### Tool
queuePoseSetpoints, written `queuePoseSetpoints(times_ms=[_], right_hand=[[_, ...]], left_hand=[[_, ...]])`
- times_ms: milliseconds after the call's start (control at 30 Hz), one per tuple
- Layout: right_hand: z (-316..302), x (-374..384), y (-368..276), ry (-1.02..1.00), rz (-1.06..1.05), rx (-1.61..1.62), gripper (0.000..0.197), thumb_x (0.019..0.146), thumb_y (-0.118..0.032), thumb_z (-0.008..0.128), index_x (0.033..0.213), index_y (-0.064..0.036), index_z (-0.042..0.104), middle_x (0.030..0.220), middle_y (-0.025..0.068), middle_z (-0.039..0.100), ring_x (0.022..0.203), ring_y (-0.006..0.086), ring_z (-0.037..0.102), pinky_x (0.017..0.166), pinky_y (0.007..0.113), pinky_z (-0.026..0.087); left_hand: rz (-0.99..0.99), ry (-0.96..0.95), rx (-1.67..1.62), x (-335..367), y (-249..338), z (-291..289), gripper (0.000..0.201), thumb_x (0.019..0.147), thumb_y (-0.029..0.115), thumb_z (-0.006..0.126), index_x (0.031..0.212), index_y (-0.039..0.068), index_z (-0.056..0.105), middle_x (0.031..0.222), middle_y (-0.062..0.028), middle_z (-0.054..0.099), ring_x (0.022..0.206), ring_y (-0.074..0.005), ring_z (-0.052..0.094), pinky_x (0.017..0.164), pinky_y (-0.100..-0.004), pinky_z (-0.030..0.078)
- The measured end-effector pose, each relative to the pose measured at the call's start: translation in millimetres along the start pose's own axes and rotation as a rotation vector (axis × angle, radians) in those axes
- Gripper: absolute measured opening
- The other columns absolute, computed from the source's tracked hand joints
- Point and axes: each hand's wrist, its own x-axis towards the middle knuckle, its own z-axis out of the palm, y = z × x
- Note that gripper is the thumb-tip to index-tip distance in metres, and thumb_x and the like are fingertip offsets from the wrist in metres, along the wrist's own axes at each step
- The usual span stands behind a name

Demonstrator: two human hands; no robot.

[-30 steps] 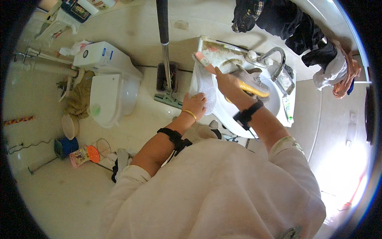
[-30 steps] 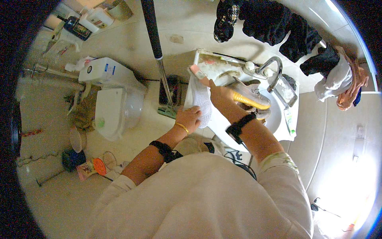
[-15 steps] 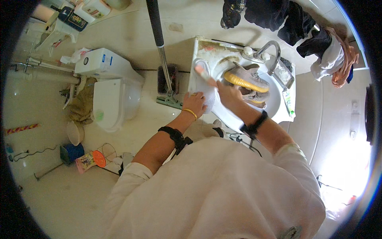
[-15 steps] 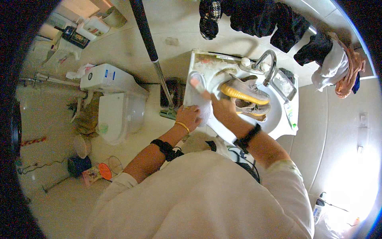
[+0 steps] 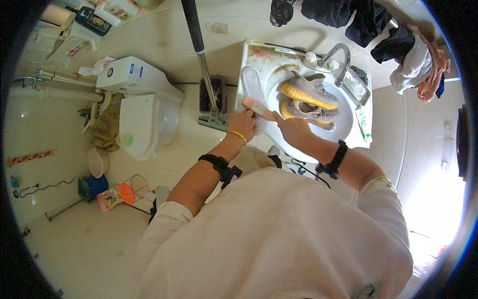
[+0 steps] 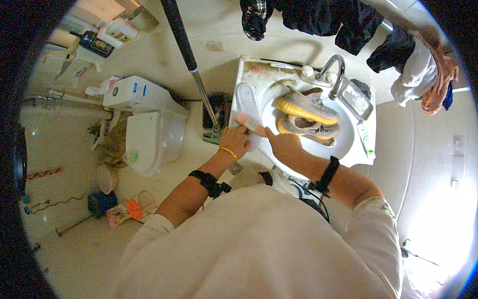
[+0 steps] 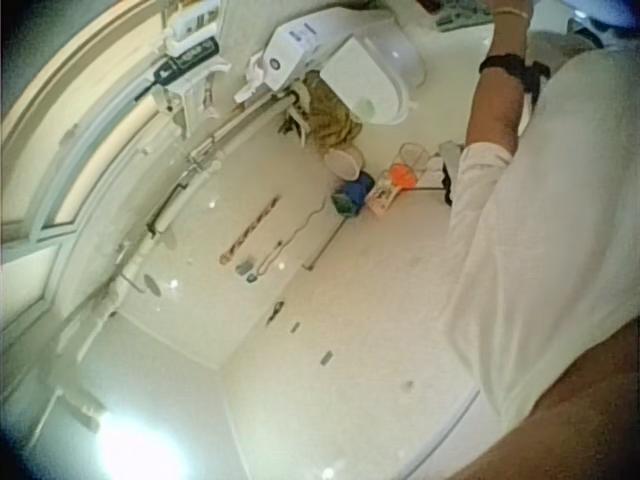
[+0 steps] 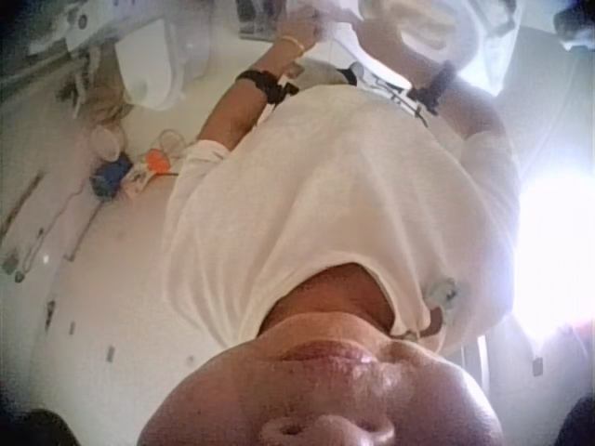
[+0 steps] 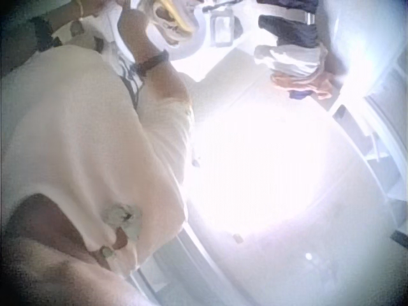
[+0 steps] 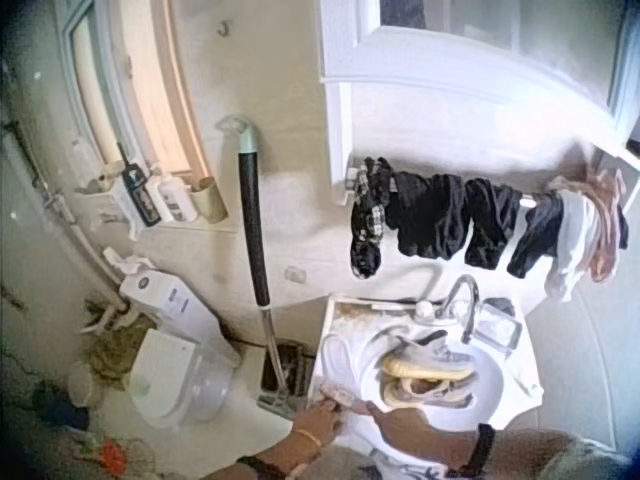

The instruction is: The person cleans a pair of sneakers by hand using a brush and a cloth at a sink. The person brushes the soles and sides of the shoes and wipes the insoles.

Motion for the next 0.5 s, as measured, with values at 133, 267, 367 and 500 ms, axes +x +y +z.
queuePoseSetpoints(times_ms=[133, 267, 367, 500], right_hand=[[-17.4, 38.6, 5.3, -0.021, 0.05, -0.084, 0.045, 0.084, -0.016, 0.052, 0.127, -0.007, 0.044, 0.077, 0.0164, 0.064, 0.068, 0.032, 0.064, 0.059, 0.04, 0.051], [-10.8, 89.8, 26.1, 0.021, 0.236, 0.106, 0.043, 0.087, -0.018, 0.05, 0.128, -0.0068, 0.043, 0.076, 0.0184, 0.064, 0.068, 0.0325, 0.063, 0.059, 0.042, 0.05], [0.0, 69.0, 45.2, 0.131, 0.043, 0.265, 0.033, 0.085, -0.014, 0.046, 0.114, -0.0004, 0.05, 0.079, 0.0116, 0.063, 0.072, 0.0287, 0.064, 0.064, 0.039, 0.052], [-11.7, 7.7, 39.3, -0.051, 0.059, 0.342, 0.032, 0.086, -0.015, 0.047, 0.116, -0.0011, 0.047, 0.079, 0.018, 0.062, 0.072, 0.0352, 0.062, 0.064, 0.045, 0.049]], left_hand=[[0.005, 0.1, 0.02, 1.1, -1.9, 13.6, 0.042, 0.079, 0.039, 0.057, 0.111, 0.011, 0.057, 0.123, -0.0044, 0.047, 0.114, -0.0209, 0.047, 0.094, -0.0513, 0.032], [0.008, 0.012, -0.033, 4.8, 3.3, 0.3, 0.052, 0.075, 0.044, 0.061, 0.113, 0.01, 0.056, 0.125, -0.0045, 0.046, 0.116, -0.0208, 0.046, 0.094, -0.0522, 0.032], [0.028, 0.083, 0.004, 2.0, 4.2, 0.3, 0.06, 0.069, 0.048, 0.065, 0.114, 0.011, 0.055, 0.125, -0.0046, 0.046, 0.115, -0.0213, 0.047, 0.094, -0.052, 0.033], [0.028, 0.081, -0.004, 1.6, 6.0, -5.4, 0.059, 0.063, 0.045, 0.07, 0.109, 0.011, 0.058, 0.119, -0.0056, 0.049, 0.108, -0.022, 0.052, 0.093, -0.0497, 0.035]])
